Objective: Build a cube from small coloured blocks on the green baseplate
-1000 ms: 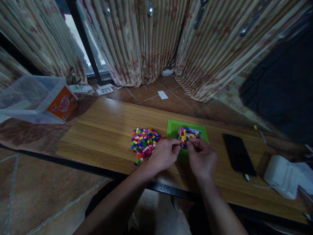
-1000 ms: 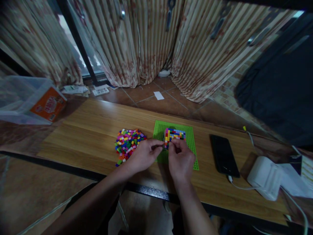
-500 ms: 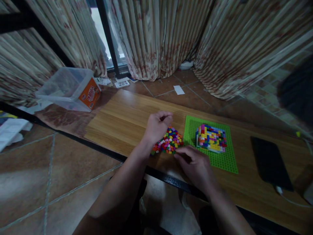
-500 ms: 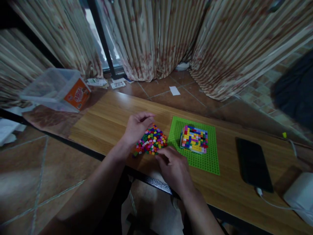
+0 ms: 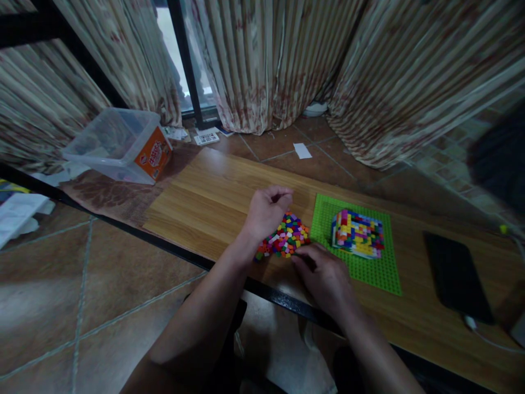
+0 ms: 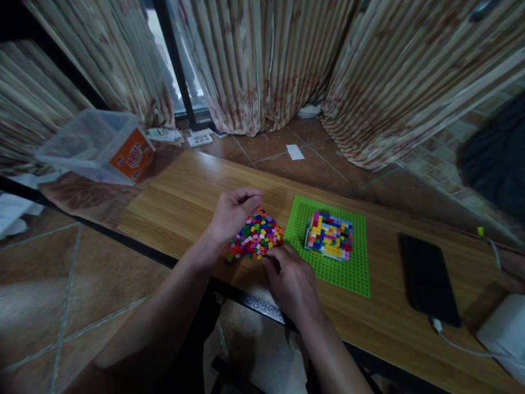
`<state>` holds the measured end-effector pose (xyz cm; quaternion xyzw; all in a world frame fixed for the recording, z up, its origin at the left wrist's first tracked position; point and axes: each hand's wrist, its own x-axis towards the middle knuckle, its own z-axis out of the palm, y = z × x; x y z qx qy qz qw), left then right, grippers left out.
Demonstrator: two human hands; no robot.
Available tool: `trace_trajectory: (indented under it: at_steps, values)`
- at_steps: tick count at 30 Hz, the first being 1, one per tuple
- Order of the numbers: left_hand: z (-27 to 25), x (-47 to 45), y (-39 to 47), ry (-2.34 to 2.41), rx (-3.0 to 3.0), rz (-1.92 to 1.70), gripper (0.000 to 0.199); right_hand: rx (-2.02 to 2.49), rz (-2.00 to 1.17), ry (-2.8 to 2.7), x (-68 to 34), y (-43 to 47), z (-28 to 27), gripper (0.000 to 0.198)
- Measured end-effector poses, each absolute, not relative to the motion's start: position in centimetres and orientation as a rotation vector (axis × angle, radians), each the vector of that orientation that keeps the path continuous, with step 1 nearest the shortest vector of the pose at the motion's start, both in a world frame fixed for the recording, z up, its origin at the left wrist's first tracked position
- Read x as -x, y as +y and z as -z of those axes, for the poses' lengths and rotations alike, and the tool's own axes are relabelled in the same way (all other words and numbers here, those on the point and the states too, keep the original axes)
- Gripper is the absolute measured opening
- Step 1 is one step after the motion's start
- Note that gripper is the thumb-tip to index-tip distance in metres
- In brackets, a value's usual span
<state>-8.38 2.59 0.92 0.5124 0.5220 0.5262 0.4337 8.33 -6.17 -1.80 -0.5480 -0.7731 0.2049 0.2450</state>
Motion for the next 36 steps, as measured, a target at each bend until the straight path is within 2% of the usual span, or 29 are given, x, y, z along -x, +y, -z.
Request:
trace_trajectory:
  at_steps: [10, 20, 36]
  values:
    - [-0.9, 8.0, 2.5, 1.321, -1.327, -1.267, 0.02, 1.524, -0.745, -1.71, -9.5, -6.4, 0.3, 0.014]
    - [-0.7, 7.3, 2.4, 1.308, -1.3, -1.243, 0.02, 1.638, -0.452, -1.346, -14.5, -5.1, 0.5, 0.024]
    - [-1.4, 6.9, 2.2, 1.332, -1.309, -1.193, 0.021, 1.693, -0.32, -1.5, -14.8, -4.5, 0.8, 0.022]
